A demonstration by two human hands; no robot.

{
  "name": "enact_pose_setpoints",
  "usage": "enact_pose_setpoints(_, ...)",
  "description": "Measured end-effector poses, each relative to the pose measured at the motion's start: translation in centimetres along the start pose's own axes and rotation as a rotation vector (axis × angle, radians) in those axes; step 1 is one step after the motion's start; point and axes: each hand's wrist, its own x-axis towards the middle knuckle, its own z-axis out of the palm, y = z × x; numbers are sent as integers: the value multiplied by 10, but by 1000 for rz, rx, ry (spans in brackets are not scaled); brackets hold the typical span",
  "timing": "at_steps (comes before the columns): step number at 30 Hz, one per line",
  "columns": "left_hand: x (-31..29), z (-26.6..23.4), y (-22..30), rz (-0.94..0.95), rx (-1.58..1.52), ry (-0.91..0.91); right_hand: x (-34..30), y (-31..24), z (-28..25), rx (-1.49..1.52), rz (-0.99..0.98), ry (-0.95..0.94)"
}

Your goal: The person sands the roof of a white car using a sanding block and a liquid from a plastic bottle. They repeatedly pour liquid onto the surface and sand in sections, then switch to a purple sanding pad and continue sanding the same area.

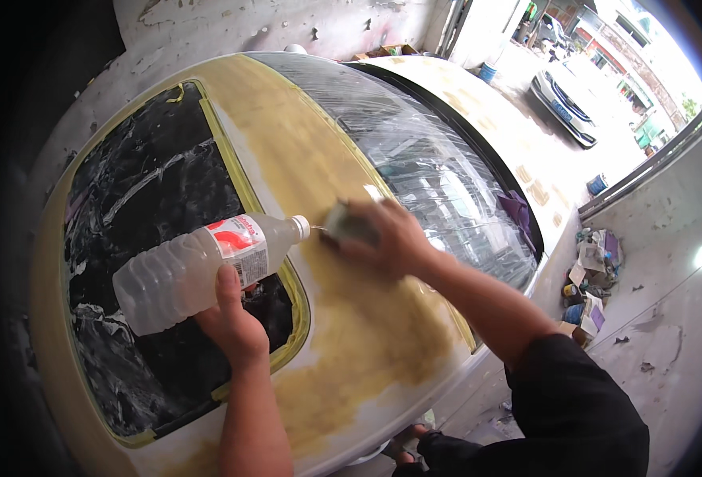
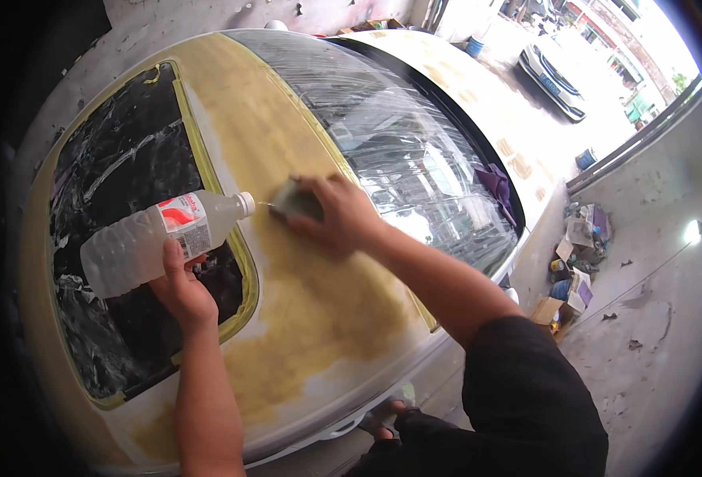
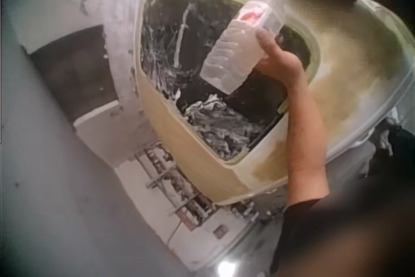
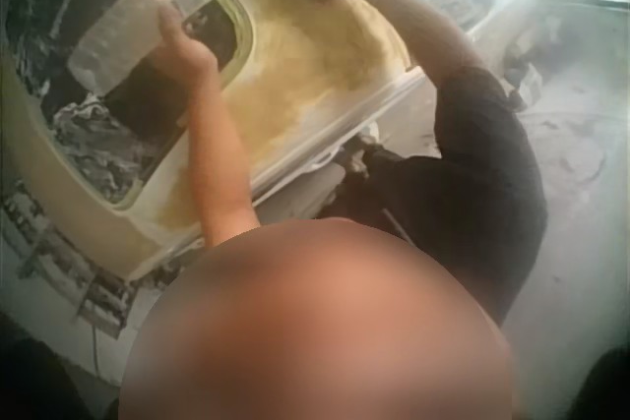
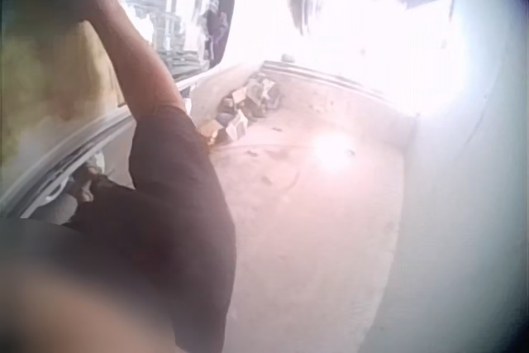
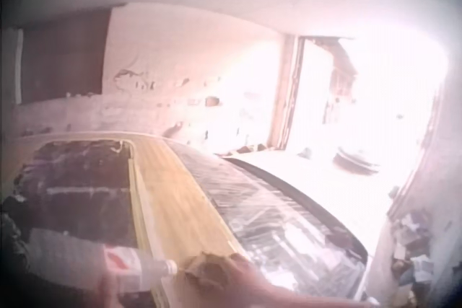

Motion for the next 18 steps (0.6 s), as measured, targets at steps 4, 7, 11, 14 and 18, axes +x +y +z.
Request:
enact_pose_setpoints(4,0,1,-1,11,12,-17,131,37,17,-74,208,79)
enact_pose_setpoints(7,-2,3,3,23,38,-31,125,33,15,-44,291,69)
enact_pose_setpoints(11,-3,4,5,27,34,-31,-1,-4,-12,-142,271,-10)
enact_pose_setpoints(14,-1,3,0,123,119,-21,-66,-22,-26,-126,264,-46)
enact_pose_setpoints(18,-1,0,-6,105,85,-48,15,2,-4,-231,339,-1)
